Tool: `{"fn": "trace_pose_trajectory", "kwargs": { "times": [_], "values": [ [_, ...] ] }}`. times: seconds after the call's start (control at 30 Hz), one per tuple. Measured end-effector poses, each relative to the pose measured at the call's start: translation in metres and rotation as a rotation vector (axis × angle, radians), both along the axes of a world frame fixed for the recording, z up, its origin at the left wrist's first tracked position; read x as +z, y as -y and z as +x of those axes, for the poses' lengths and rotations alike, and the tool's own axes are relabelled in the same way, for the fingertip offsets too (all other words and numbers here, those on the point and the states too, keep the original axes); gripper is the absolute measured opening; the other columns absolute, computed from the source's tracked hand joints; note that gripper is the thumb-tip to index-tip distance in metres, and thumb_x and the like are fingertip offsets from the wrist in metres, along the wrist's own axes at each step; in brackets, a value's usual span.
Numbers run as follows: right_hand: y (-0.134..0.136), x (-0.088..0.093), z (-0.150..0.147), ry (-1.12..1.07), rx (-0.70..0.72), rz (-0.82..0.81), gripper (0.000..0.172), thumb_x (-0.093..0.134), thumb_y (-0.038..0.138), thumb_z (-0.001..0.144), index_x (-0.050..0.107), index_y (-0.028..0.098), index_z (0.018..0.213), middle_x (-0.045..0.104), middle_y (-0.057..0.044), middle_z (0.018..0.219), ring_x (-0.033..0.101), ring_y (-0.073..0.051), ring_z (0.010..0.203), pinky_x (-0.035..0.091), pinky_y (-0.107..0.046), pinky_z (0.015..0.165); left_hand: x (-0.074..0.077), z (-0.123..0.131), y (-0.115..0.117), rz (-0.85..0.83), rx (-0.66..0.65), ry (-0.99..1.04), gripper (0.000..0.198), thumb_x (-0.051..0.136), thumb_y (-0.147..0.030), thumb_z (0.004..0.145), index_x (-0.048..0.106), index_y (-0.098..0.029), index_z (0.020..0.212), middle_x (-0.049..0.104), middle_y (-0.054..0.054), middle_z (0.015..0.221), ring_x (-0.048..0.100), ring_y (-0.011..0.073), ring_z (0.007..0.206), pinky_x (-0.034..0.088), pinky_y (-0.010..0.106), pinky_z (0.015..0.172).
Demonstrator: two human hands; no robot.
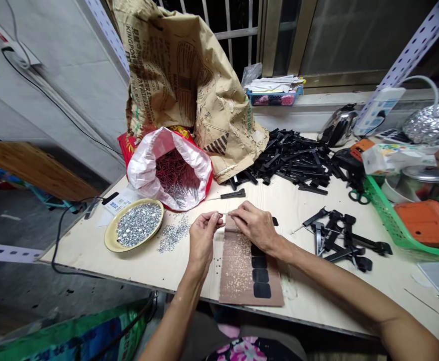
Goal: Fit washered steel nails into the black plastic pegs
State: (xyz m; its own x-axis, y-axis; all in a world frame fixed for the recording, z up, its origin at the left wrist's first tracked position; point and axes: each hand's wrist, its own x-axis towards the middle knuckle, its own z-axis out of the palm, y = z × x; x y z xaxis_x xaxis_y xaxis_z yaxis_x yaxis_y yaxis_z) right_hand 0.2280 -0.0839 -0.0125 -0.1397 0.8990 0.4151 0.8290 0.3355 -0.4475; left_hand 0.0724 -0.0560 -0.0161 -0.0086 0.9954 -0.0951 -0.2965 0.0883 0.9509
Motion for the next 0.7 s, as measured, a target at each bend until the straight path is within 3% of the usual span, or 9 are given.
{"fn": "trace_pose_trajectory", "kwargs": {
  "times": [0.2,0.7],
  "values": [
    [0.002,-0.003,0.005,0.003,0.012,-0.002,0.022,0.045,0.029,0.095,0.064,0.025,0.105,0.06,-0.001,0.093,0.057,-0.01,0.082,0.038,-0.02,0.063,-0.002,0.002,-0.004,0.004,-0.027,-0.014,0.026,0.078,-0.028,0.064,0.064,-0.013,0.08,0.063,0.0,0.074,0.059,0.009,0.065,0.05,0.025,0.069],
    [0.008,-0.011,0.011,0.024,-0.071,-0.027,0.022,0.044,0.027,0.095,0.063,0.023,0.104,0.061,-0.002,0.093,0.057,-0.012,0.077,0.035,-0.022,0.062,-0.006,0.015,-0.008,-0.198,-0.16,0.065,0.035,0.084,-0.024,0.054,0.068,-0.01,0.082,0.066,0.001,0.069,0.06,0.008,0.059,0.051,0.021,0.062]
  ]
}}
